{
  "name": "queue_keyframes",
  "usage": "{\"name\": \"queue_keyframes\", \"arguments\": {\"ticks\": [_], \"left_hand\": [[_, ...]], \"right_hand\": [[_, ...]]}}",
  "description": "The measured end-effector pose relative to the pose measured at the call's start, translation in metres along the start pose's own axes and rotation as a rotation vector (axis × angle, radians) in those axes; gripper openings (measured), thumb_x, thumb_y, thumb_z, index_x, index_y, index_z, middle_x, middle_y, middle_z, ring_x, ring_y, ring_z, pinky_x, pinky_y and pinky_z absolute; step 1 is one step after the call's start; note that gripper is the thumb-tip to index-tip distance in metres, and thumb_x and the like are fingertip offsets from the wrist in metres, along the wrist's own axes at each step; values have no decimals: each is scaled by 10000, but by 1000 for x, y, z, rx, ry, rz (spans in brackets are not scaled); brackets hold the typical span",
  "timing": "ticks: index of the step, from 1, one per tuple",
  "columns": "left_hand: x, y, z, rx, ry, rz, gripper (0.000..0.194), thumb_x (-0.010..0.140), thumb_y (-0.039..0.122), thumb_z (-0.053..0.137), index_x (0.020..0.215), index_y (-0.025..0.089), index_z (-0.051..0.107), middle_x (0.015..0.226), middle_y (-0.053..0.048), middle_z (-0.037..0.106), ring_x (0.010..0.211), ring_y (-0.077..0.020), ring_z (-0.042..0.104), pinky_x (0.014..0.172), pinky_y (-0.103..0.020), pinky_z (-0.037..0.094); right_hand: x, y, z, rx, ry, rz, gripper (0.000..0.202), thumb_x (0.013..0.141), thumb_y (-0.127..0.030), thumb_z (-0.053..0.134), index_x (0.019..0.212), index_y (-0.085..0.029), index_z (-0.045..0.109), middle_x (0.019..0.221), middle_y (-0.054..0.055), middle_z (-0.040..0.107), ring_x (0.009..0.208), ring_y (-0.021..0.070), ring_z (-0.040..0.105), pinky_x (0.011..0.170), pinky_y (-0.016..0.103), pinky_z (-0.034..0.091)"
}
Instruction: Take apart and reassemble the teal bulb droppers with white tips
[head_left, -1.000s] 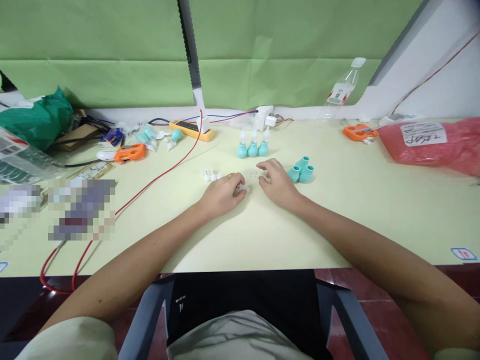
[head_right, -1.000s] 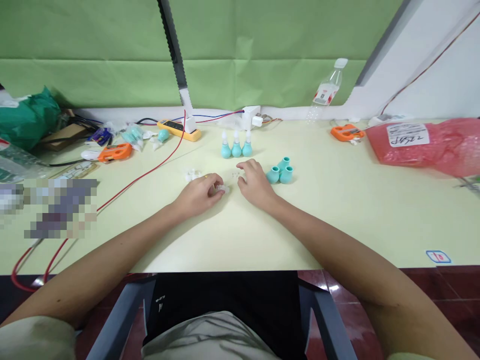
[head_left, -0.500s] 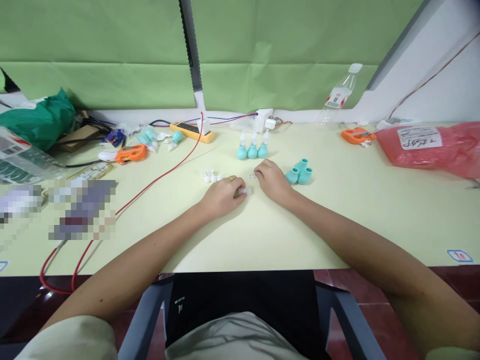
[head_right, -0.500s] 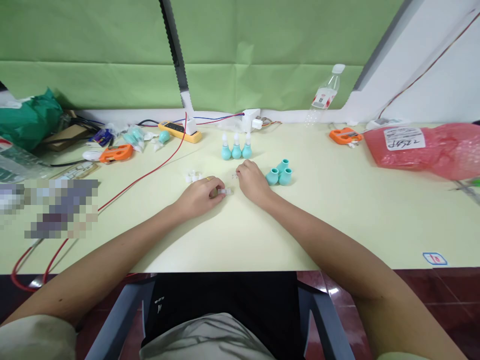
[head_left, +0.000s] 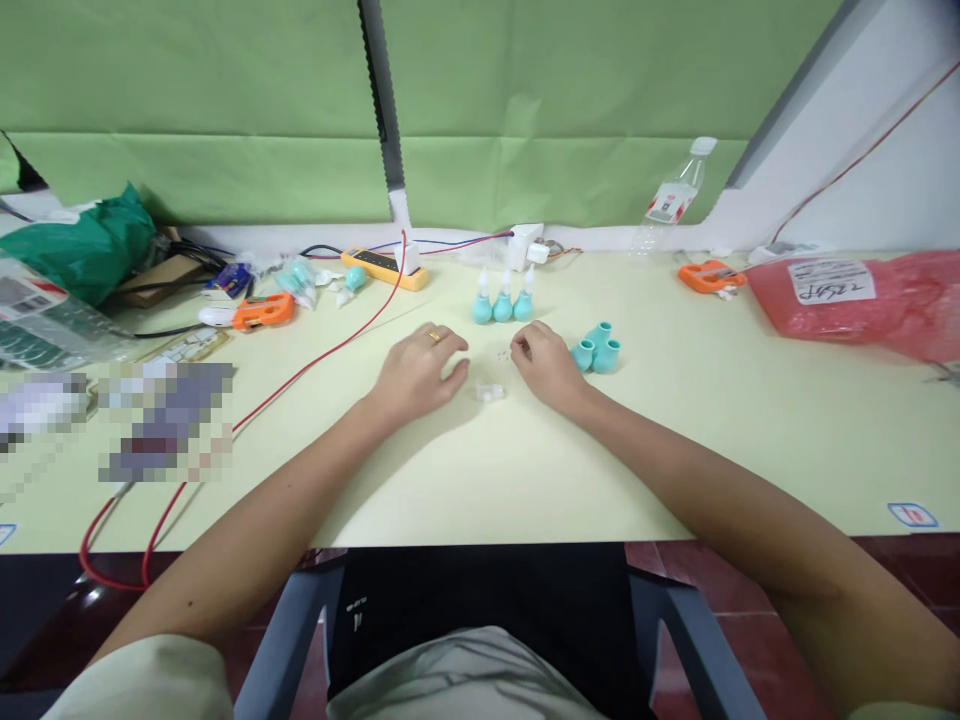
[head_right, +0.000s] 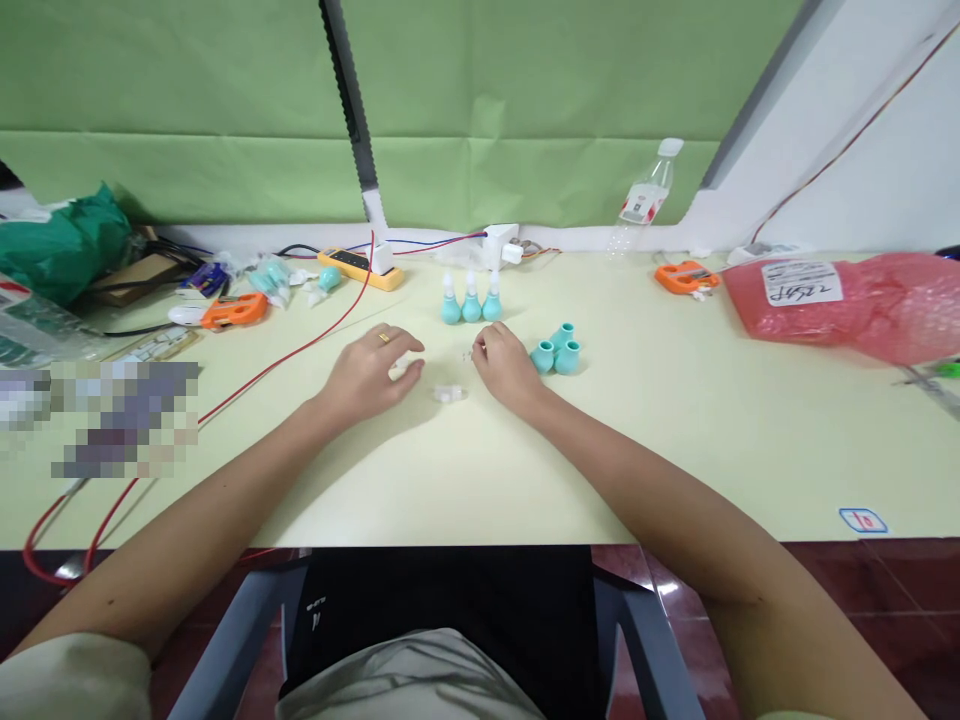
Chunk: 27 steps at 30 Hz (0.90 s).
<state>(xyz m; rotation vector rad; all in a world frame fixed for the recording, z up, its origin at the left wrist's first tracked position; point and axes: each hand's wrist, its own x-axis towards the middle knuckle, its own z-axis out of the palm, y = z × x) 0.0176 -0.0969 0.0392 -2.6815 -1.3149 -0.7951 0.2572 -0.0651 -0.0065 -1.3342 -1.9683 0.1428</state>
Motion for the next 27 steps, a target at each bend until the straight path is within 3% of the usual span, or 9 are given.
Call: {"name": "queue_keyframes", "arguments": {"ticks": [3, 6, 12, 15, 19, 22, 27], "left_hand": [[2, -18, -6, 116, 5, 47, 282, 920, 230, 543, 1132, 160, 715, 1120, -135, 715, 1088, -319, 567, 942, -479, 461], [2, -29, -5, 191, -63, 79, 281, 895, 203, 560, 1106, 161, 740, 1082, -148, 724, 1093, -349, 542, 906, -506, 442], [1, -31, 6, 122, -73, 111, 275, 926, 110, 490, 945, 166, 758, 940, -141, 735, 1043, -327, 561, 862, -488, 426], [3, -24, 5, -175, 55, 4, 209, 938, 155, 532, 918, 175, 738, 948, -110, 730, 969, -262, 608, 873, -430, 457], [6, -5, 6, -824, 214, -350, 125, 896, 288, 670, 916, 167, 696, 868, -65, 729, 764, -170, 650, 735, -312, 492], [6, 6, 14, -1201, 164, -482, 213, 852, 336, 735, 899, 142, 659, 781, -66, 727, 689, -156, 662, 710, -305, 510], [4, 13, 29, -1553, 63, -558, 320, 742, 315, 862, 898, 129, 654, 775, -68, 728, 749, -163, 696, 762, -307, 526]], "right_hand": [[-3, -2, -5, 88, 63, -6, 108, 905, -155, 529, 820, -202, 576, 858, 63, 623, 826, 218, 603, 777, 356, 479], [-8, -6, -10, 152, 103, -8, 87, 892, -176, 553, 817, -204, 588, 832, 43, 633, 765, 192, 601, 717, 333, 479], [-16, -13, -12, 288, 82, 13, 39, 832, -178, 608, 802, -197, 625, 806, 28, 645, 715, 169, 604, 657, 315, 490], [-17, -16, -11, 473, 53, 87, 17, 802, -177, 636, 797, -194, 635, 782, 17, 648, 703, 159, 611, 621, 299, 495], [-18, -27, -16, 780, -7, 225, 44, 799, -208, 668, 816, -187, 633, 720, -14, 618, 563, 120, 575, 531, 287, 493], [-20, -37, -23, 892, -5, 184, 53, 803, -195, 681, 846, -183, 652, 749, -14, 621, 552, 116, 600, 559, 309, 535], [-23, -43, -28, 870, 47, -9, 26, 860, -195, 699, 880, -191, 683, 881, 26, 623, 653, 133, 633, 611, 333, 565]]}}
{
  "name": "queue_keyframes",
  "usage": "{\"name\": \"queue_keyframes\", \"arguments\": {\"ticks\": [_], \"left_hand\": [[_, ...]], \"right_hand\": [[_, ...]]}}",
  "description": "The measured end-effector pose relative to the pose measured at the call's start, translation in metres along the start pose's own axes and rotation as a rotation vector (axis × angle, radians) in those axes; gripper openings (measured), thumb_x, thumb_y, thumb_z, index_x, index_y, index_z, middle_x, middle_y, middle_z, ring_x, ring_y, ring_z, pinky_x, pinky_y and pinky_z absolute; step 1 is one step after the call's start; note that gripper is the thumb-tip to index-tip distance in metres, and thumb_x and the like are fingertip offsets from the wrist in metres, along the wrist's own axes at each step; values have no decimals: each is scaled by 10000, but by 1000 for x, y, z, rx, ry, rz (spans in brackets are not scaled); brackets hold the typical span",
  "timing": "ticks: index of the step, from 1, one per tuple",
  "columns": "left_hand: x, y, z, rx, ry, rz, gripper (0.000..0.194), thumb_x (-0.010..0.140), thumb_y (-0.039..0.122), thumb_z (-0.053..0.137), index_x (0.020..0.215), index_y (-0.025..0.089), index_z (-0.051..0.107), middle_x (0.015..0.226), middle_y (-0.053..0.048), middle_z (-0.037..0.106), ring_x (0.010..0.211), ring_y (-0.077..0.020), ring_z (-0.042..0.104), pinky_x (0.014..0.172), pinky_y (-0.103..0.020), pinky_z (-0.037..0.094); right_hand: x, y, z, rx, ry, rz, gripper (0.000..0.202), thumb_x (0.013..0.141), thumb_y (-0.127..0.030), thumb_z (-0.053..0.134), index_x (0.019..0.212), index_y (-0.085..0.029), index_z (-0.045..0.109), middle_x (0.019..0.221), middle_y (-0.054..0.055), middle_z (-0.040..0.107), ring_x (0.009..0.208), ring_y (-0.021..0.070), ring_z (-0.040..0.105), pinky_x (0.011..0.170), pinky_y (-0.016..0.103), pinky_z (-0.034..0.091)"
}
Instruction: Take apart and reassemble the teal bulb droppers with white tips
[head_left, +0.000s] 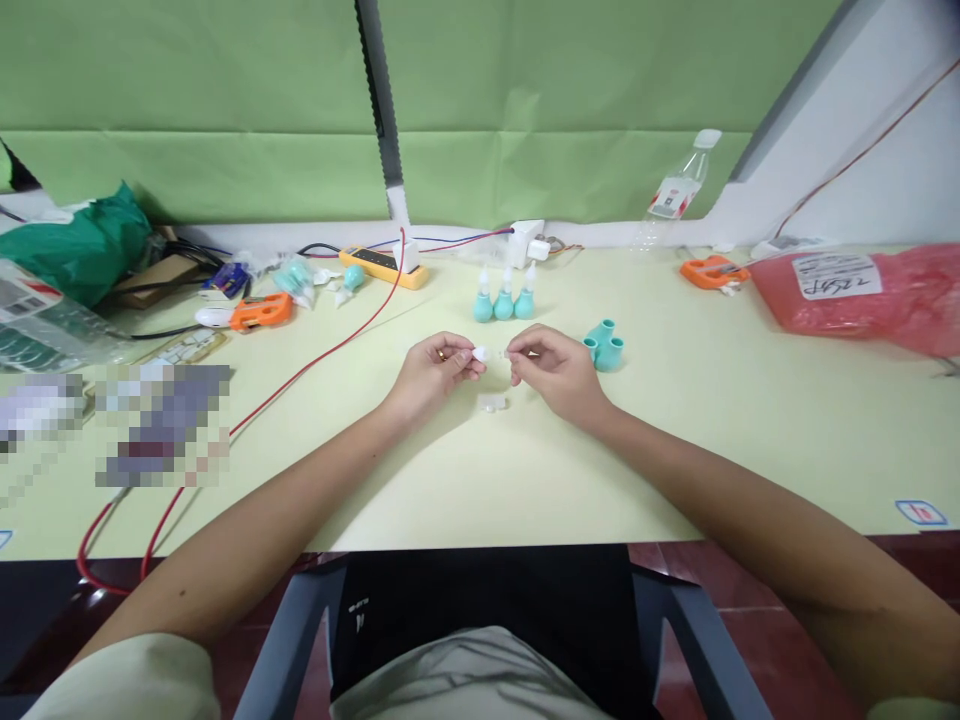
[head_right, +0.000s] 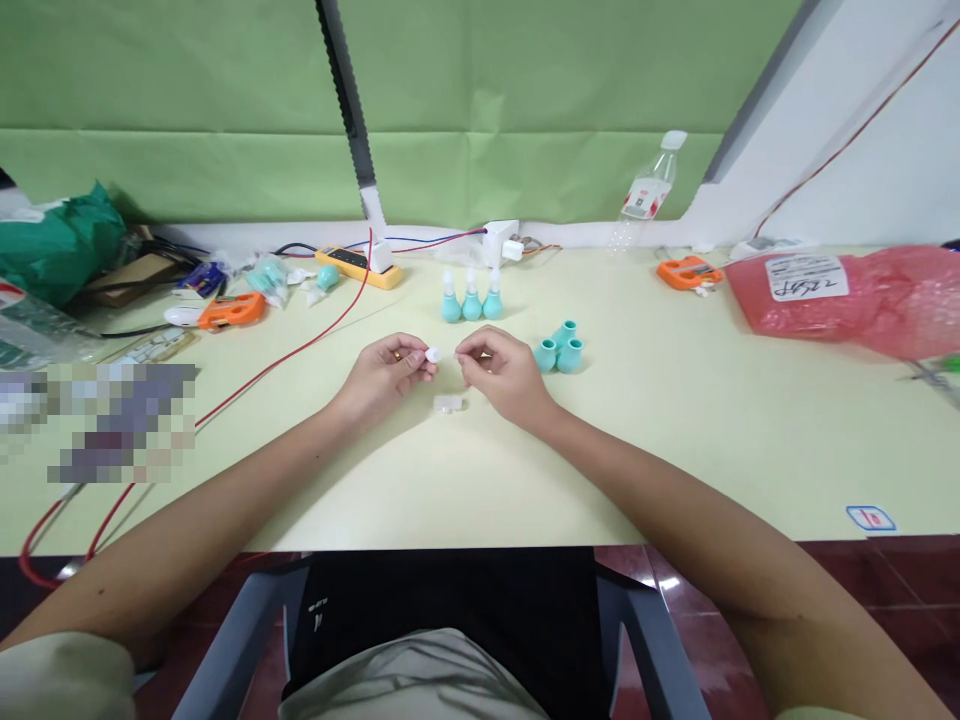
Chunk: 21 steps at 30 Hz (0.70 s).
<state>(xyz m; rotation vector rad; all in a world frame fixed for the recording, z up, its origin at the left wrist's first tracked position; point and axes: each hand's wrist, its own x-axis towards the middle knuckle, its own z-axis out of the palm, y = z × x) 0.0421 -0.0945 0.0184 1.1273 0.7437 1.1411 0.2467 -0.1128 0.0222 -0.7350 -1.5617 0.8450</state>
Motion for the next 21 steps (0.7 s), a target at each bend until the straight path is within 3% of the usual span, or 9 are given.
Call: {"name": "queue_keyframes", "arguments": {"ticks": [4, 11, 21], "left_hand": [[-2, 0, 3, -77, -66, -63, 352, 716, 314, 897, 897, 118, 668, 780, -83, 736, 747, -163, 697, 765, -306, 517], [-8, 4, 11, -62, -111, -40, 332, 739, 343, 888, 881, 126, 682, 756, -68, 734, 715, -164, 689, 765, -330, 521], [-8, 2, 11, -69, -131, -74, 336, 733, 356, 892, 879, 131, 689, 744, -62, 731, 696, -162, 692, 766, -344, 544]], "right_hand": [[-3, 1, 0, -75, -52, -117, 44, 901, -187, 684, 937, -206, 702, 946, 51, 638, 707, 150, 629, 633, 349, 569], [-4, -6, 2, -263, -71, -263, 63, 943, -215, 643, 962, -222, 702, 934, 71, 668, 842, 195, 629, 631, 334, 515], [-6, -11, 0, -374, -95, -247, 102, 964, -273, 618, 969, -250, 717, 960, 86, 663, 846, 213, 621, 610, 351, 512]]}}
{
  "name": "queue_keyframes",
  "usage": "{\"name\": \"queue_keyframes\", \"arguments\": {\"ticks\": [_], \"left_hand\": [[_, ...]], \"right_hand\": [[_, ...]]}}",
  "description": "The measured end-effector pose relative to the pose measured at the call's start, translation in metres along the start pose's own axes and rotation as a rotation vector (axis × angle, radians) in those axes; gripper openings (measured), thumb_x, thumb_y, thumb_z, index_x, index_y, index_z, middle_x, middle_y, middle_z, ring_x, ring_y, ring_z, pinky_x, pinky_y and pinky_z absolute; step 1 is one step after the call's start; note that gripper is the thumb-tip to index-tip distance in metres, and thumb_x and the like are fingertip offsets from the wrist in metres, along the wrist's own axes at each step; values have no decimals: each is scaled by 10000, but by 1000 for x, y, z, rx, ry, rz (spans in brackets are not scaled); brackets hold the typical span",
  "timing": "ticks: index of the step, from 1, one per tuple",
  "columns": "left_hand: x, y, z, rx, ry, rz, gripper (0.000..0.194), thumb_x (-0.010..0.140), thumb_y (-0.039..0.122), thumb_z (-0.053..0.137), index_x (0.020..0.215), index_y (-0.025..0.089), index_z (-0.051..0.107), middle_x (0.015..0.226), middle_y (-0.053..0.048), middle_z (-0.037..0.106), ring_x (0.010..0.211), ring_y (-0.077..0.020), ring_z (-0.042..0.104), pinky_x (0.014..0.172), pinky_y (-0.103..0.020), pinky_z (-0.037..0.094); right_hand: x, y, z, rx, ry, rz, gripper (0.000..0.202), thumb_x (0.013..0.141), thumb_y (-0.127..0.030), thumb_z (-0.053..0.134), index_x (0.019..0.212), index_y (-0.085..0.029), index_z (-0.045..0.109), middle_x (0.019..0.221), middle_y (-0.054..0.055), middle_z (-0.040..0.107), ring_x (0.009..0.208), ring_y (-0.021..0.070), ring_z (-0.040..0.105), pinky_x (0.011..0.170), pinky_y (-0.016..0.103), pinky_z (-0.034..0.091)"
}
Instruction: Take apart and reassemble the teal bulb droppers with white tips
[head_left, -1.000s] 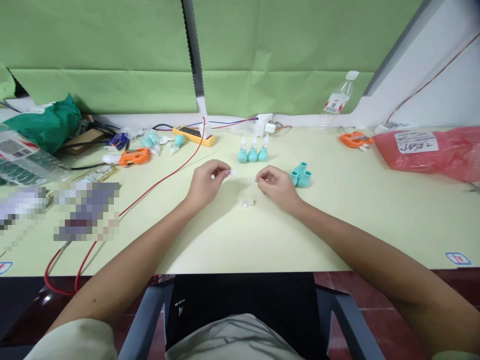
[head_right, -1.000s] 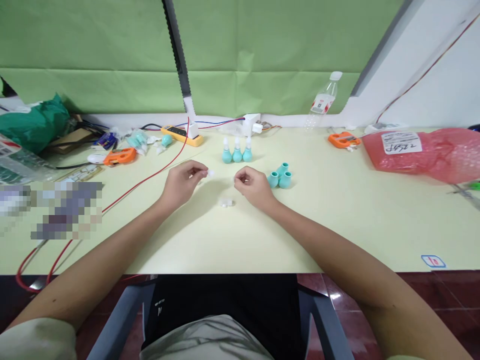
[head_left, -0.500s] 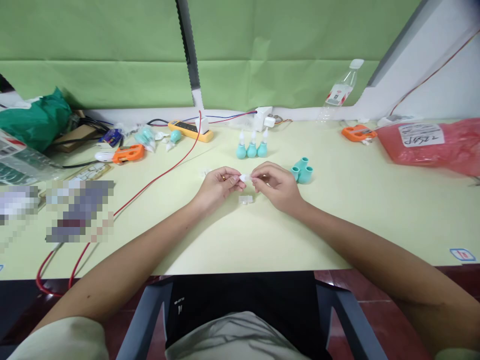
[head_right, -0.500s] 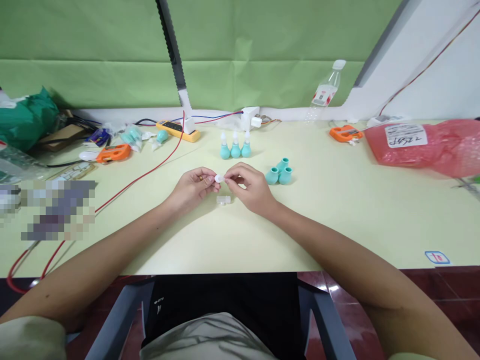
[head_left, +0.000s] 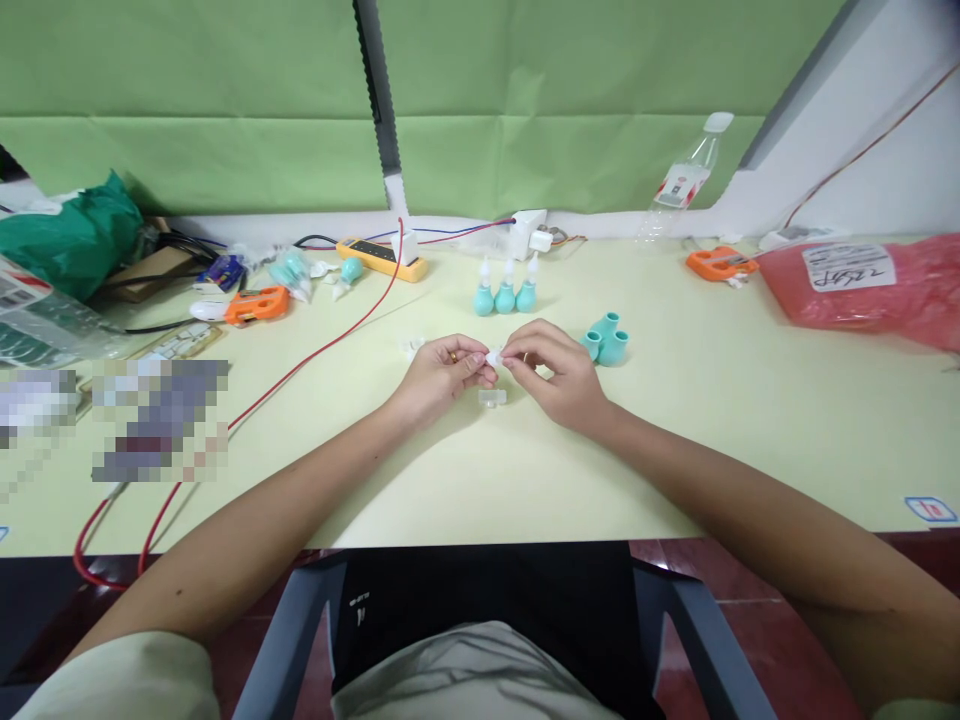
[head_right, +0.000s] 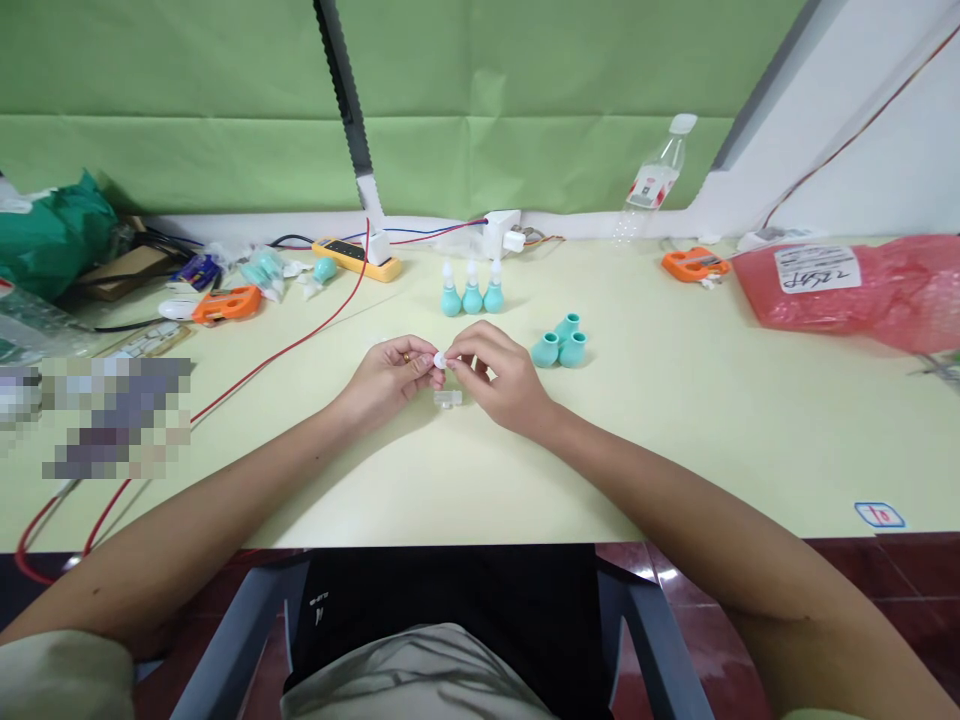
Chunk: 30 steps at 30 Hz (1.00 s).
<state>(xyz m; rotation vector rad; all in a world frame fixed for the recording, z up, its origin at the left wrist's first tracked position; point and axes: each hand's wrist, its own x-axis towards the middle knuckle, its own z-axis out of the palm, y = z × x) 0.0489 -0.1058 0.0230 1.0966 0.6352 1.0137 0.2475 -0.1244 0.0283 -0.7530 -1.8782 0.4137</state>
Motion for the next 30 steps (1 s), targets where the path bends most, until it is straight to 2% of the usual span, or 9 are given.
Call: {"name": "queue_keyframes", "arguments": {"ticks": [6, 9, 12, 16, 19, 25, 30], "left_hand": [[0, 0, 0, 8, -3, -5, 331, 737, 355, 891, 874, 129, 691, 736, -60, 729, 687, -161, 692, 763, -344, 545], [0, 0, 0, 12, -9, -3, 329, 743, 358, 887, 872, 126, 692, 733, -61, 730, 687, -161, 694, 763, -342, 543], [0, -1, 0, 44, -10, 5, 340, 740, 377, 887, 859, 126, 690, 730, -63, 730, 682, -166, 697, 752, -343, 544], [-1, -1, -1, 137, -1, 67, 339, 770, 411, 859, 867, 131, 694, 743, -63, 730, 685, -168, 691, 739, -346, 549], [-2, 1, -1, 216, -3, 125, 319, 800, 414, 831, 877, 133, 702, 757, -65, 734, 695, -169, 691, 749, -352, 561], [-5, 9, 1, 350, 36, 196, 269, 815, 395, 811, 895, 144, 757, 744, -55, 733, 691, -162, 682, 728, -325, 561], [-7, 12, 4, 353, 41, 214, 222, 841, 358, 788, 919, 150, 790, 739, -50, 730, 698, -154, 675, 736, -314, 562]], "right_hand": [[0, 0, 0, 15, 11, -50, 121, 958, -198, 620, 991, -245, 726, 968, 81, 656, 865, 205, 625, 625, 342, 501], [0, -3, 0, 41, 6, -19, 102, 946, -212, 638, 967, -242, 733, 962, 78, 649, 862, 201, 623, 614, 333, 499], [2, -4, 1, 153, 6, 131, 74, 915, -291, 693, 888, -228, 723, 956, 75, 641, 881, 204, 622, 605, 320, 512], [7, 0, 2, 486, -41, 448, 261, 795, -405, 826, 859, -199, 680, 885, 49, 642, 749, 163, 595, 490, 264, 470], [9, 2, 1, 644, -106, 573, 343, 741, -427, 869, 908, -188, 689, 835, 33, 654, 673, 143, 585, 441, 243, 452], [9, 2, -1, 687, -143, 575, 339, 747, -450, 865, 897, -184, 716, 808, 33, 668, 662, 136, 591, 439, 232, 469], [6, 7, -1, 727, -175, 550, 328, 791, -439, 843, 944, -182, 707, 771, 20, 667, 593, 123, 586, 435, 244, 467]]}}
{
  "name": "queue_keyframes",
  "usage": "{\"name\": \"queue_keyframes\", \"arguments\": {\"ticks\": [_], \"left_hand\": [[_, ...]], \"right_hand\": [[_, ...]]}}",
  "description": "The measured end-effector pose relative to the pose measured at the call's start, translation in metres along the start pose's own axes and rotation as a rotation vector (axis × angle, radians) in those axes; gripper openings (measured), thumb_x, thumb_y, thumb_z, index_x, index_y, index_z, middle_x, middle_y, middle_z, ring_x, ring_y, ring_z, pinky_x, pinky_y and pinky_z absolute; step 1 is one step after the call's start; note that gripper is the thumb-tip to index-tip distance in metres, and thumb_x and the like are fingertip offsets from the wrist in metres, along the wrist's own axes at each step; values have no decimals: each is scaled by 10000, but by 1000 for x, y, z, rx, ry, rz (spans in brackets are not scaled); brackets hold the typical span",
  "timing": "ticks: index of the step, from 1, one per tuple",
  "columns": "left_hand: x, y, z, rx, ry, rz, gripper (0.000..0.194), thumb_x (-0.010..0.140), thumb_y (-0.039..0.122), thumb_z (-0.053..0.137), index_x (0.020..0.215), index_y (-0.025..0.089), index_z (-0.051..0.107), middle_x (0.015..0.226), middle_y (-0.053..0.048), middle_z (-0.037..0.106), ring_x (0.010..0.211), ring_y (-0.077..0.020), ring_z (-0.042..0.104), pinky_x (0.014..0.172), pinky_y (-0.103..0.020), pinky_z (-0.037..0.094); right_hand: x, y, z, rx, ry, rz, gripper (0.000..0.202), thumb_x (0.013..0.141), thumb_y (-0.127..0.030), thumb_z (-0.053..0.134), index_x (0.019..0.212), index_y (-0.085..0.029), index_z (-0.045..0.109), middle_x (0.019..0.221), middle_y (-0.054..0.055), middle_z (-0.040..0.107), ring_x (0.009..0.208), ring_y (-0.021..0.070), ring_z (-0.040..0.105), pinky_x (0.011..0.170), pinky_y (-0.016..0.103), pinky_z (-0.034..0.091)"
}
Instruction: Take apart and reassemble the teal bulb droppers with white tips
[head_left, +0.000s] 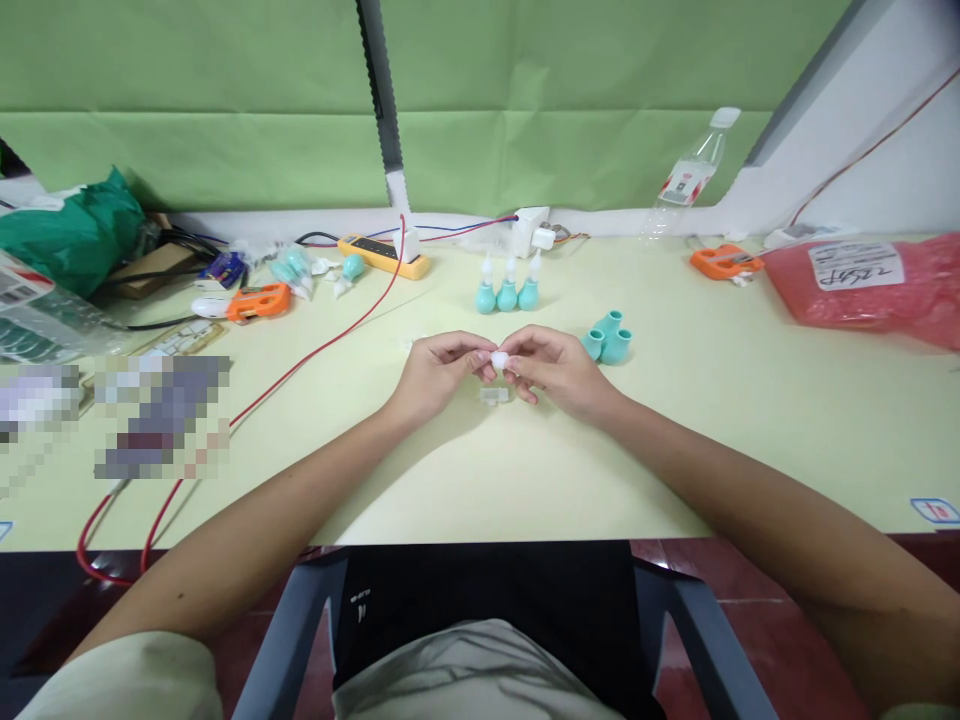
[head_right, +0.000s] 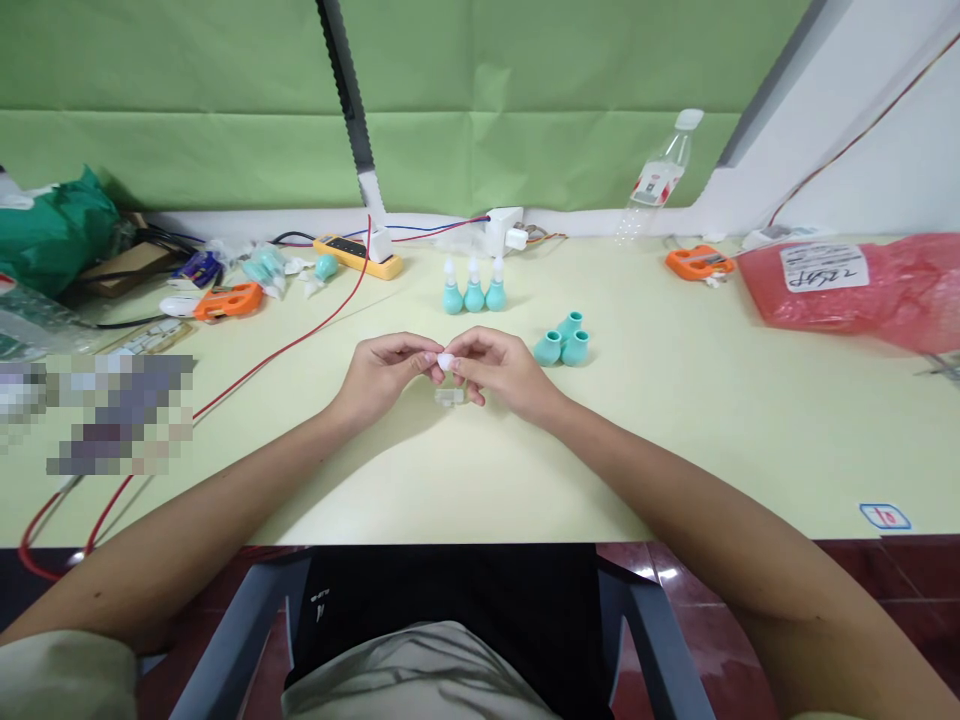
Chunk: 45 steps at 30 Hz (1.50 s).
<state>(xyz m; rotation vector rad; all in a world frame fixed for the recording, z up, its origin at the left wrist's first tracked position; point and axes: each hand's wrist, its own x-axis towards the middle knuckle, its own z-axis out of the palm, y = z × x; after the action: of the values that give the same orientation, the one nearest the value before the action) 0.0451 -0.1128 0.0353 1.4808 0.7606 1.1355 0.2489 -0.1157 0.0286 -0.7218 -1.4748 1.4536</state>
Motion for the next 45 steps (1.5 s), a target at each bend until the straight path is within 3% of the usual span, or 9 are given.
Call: {"name": "queue_keyframes", "arguments": {"ticks": [17, 24, 35, 42, 45], "left_hand": [[1, -2, 0, -66, -1, -75, 308, 801, 416, 822, 897, 129, 766, 752, -63, 740, 690, -168, 699, 741, -335, 584], [2, -9, -1, -110, 13, -106, 331, 797, 422, 823, 926, 124, 754, 768, -72, 745, 679, -171, 694, 736, -351, 578], [0, -4, 2, -87, 36, -103, 277, 835, 358, 787, 937, 103, 750, 756, -70, 742, 675, -165, 689, 726, -339, 578], [-2, 1, 5, -34, 51, -50, 238, 839, 334, 774, 910, 107, 762, 749, -61, 742, 691, -166, 700, 734, -338, 595], [-4, 3, 6, -15, 69, -25, 210, 855, 319, 759, 899, 114, 760, 755, -57, 743, 712, -171, 713, 732, -336, 606]], "right_hand": [[-1, -4, 2, -62, 1, -35, 362, 775, -460, 855, 929, -169, 705, 724, 13, 681, 507, 117, 596, 437, 274, 525], [-3, -3, 7, -122, 88, -124, 323, 774, -435, 855, 890, -190, 679, 832, 45, 669, 697, 177, 671, 426, 269, 549], [-6, -2, 8, -168, 109, -141, 317, 800, -423, 836, 913, -179, 668, 834, 44, 672, 714, 164, 662, 426, 239, 559], [-4, -6, 9, -58, 67, -42, 386, 765, -407, 860, 1024, -154, 728, 852, 59, 705, 664, 162, 666, 409, 270, 579], [-5, -9, 12, -51, 74, -73, 317, 778, -384, 854, 947, -138, 747, 819, 66, 715, 649, 158, 672, 417, 262, 579]]}}
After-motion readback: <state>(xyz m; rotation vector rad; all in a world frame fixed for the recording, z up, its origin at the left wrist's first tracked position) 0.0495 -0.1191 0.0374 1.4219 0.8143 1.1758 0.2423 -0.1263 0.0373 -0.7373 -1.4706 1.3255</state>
